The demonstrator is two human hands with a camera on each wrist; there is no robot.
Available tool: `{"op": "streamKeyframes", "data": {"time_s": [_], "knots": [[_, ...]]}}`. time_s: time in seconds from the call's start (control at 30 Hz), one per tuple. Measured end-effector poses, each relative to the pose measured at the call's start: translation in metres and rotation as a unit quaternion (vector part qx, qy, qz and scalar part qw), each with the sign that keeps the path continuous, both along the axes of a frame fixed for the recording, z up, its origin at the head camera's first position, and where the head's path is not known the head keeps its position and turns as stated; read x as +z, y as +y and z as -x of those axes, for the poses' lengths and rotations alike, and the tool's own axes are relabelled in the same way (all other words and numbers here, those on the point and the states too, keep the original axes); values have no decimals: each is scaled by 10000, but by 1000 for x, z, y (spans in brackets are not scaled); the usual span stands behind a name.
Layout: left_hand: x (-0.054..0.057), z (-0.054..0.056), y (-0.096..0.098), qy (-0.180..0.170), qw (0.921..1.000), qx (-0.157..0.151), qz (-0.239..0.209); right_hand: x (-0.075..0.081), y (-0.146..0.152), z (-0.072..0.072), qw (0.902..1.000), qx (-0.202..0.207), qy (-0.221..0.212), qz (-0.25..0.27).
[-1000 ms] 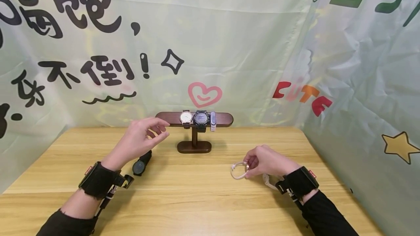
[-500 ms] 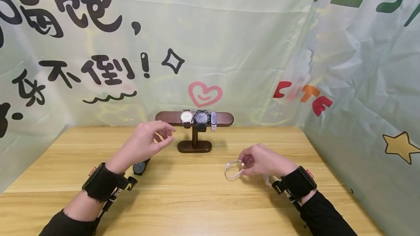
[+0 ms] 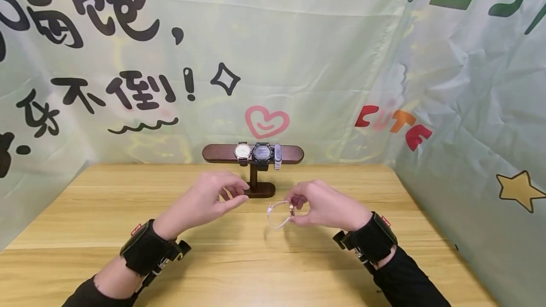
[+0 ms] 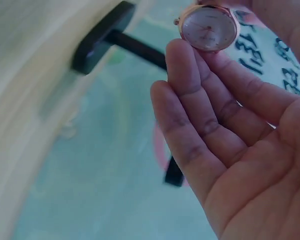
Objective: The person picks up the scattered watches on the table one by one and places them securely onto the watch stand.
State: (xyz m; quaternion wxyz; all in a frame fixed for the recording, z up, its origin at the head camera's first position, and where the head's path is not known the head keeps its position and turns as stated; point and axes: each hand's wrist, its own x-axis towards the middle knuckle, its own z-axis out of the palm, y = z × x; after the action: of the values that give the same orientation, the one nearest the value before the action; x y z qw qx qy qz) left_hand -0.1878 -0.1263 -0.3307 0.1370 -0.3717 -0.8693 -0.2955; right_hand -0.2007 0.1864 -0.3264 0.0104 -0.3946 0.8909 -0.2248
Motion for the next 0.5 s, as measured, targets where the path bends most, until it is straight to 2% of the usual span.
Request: {"op": "streamKeyframes", "data": {"time_s": [0.13, 0.4, 0.5], "knots": [[-4, -3, 6, 2, 9999, -97, -35, 8, -14, -3, 9993, 182, 324, 67], [-9, -3, 11, -139, 9998, -73, -121, 20, -38, -4, 9974, 273, 665, 29], [-10, -3, 11, -95, 9999, -14, -123, 24, -48, -5, 9953, 395, 878, 125]]}}
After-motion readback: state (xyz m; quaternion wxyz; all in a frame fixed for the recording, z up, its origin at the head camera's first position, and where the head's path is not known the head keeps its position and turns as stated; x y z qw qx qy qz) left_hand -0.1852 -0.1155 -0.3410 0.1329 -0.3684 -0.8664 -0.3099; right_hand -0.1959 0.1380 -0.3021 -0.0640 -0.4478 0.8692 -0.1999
